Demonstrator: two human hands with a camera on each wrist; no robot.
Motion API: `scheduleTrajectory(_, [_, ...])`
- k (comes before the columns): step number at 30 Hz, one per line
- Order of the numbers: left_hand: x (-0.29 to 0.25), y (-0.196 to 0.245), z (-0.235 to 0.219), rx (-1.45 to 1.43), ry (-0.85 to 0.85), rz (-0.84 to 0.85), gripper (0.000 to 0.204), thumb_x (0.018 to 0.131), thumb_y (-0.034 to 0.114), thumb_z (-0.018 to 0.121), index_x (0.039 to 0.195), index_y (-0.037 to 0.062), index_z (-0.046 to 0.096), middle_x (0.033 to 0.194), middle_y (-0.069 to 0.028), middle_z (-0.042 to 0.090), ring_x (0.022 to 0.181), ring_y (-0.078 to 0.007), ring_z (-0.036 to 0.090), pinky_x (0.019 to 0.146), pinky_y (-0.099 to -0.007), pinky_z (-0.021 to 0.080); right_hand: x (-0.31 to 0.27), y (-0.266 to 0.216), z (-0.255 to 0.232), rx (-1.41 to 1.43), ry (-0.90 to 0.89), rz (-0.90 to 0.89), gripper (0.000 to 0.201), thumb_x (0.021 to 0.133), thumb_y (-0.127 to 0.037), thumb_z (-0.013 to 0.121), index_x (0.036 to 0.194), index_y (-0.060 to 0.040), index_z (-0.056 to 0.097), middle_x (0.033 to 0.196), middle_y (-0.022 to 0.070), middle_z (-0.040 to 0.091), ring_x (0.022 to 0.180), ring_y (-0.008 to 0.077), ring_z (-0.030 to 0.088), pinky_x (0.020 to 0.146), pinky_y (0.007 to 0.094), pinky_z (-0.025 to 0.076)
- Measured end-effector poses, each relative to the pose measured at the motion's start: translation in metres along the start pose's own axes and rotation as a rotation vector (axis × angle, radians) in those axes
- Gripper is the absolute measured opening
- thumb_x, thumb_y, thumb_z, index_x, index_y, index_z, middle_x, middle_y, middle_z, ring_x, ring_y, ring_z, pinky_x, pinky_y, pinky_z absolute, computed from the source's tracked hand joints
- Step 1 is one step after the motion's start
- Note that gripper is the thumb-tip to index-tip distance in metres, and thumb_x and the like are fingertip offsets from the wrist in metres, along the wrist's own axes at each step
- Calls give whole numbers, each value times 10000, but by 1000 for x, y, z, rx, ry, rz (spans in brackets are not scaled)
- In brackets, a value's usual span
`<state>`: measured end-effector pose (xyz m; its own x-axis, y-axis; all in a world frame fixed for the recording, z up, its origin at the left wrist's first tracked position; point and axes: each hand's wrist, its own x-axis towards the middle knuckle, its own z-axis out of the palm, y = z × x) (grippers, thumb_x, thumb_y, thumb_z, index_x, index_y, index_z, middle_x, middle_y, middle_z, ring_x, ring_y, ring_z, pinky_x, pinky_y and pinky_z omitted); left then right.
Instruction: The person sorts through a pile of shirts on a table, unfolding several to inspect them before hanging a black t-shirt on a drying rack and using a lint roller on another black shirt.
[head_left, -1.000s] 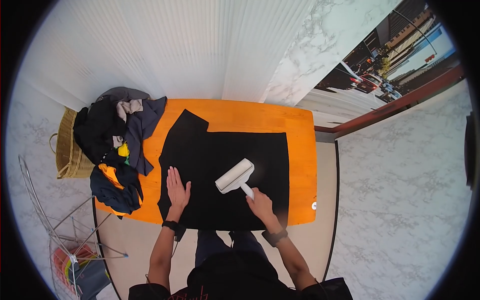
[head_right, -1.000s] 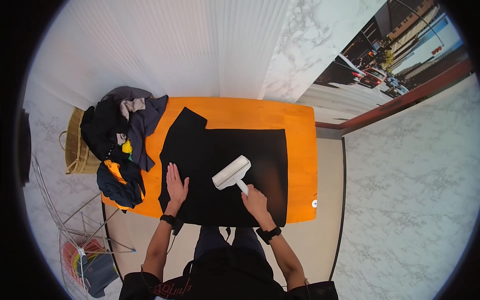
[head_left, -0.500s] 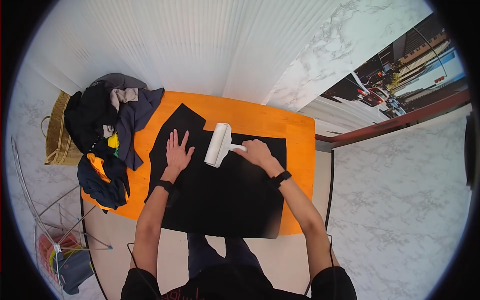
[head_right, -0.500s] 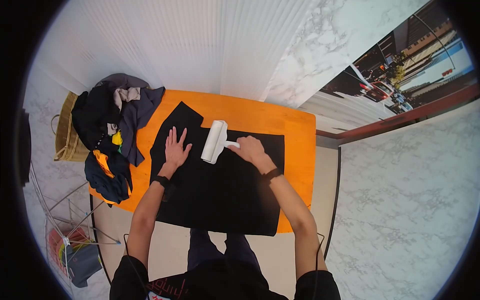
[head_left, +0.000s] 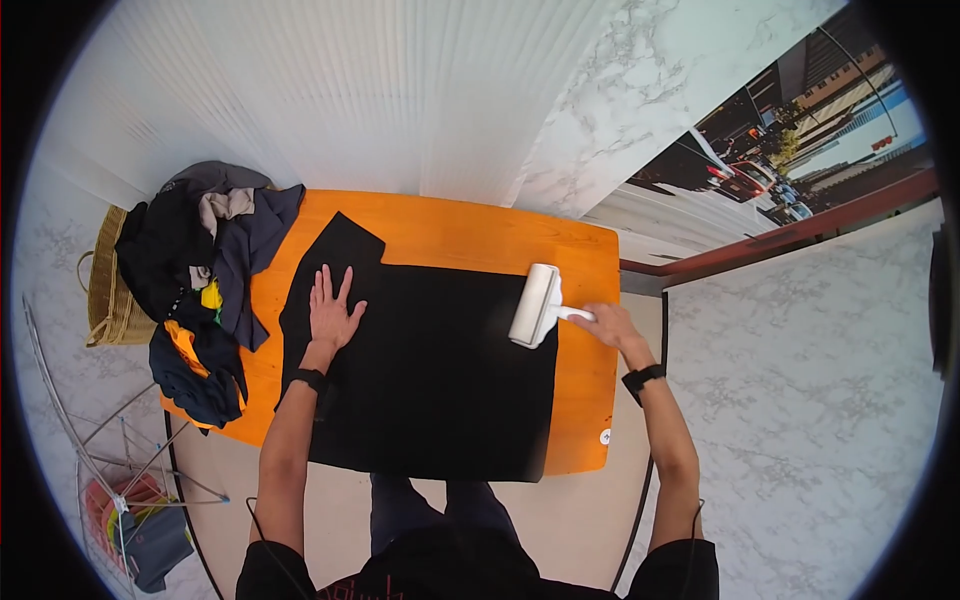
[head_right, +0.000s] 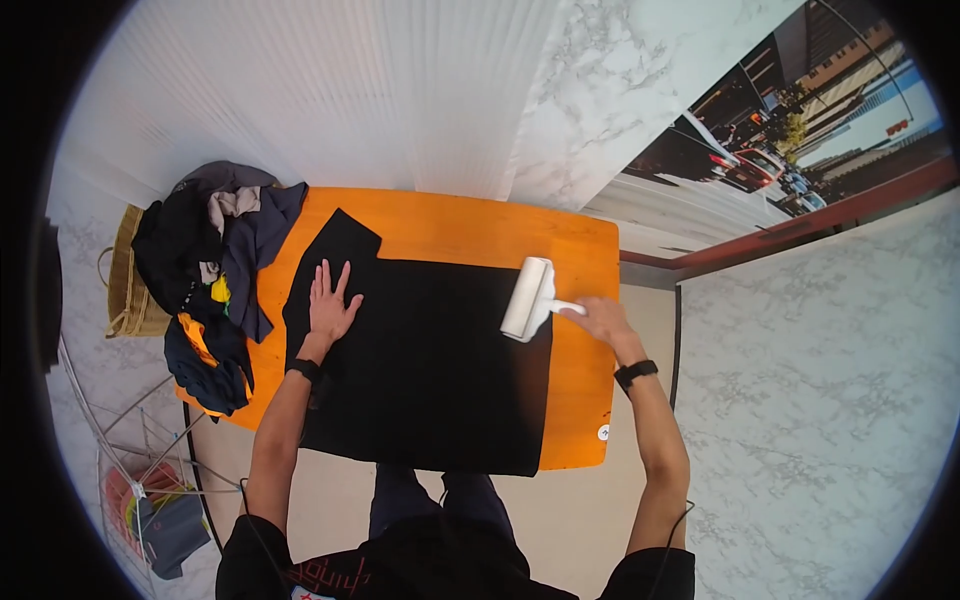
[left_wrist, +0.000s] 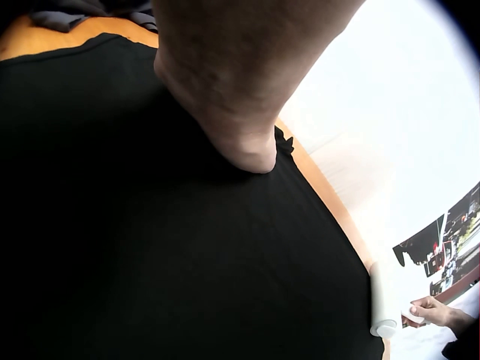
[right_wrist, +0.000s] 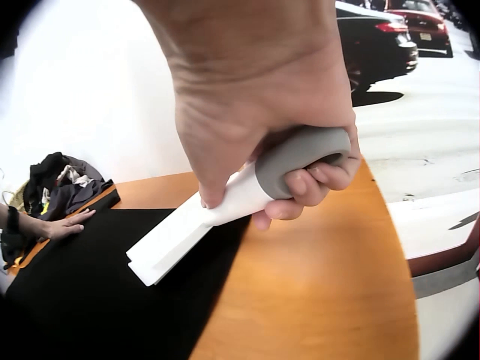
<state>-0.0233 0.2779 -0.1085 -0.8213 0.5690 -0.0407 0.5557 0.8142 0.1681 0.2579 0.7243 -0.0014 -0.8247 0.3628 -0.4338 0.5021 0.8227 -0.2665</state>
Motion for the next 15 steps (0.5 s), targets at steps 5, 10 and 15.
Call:
scheduleTrajectory(5, [5,-1,-2,-4,-16,21,719,929,501,495,1547,257,220,1596,-228,89,1468,-401,121,1168,-504,187,-32,46,-5,-85,51,72,571,878,-603,560,974,-60,709,811,197,671,807,385,643,736,446,490])
scheduleTrajectory(10, [-25,8,-7,-66,74,-22,783,927,455,519,1545,109,185,1584,-246,117,1465,-406,132,1173,-493,182,-49,12,-3,-17,163,65,525,889,-566,563,943,-69,724,709,183,655,735,366,654,682,447,501])
scheduleTrajectory(15, [-124,43,-8,-261,84,-38,853,863,272,646,1473,-101,181,1546,-291,186,1449,-415,186,1176,-473,185,-2,-104,27,-2,78,-95,471,905,-526,562,955,-84,716,735,164,669,765,368,653,715,452,508])
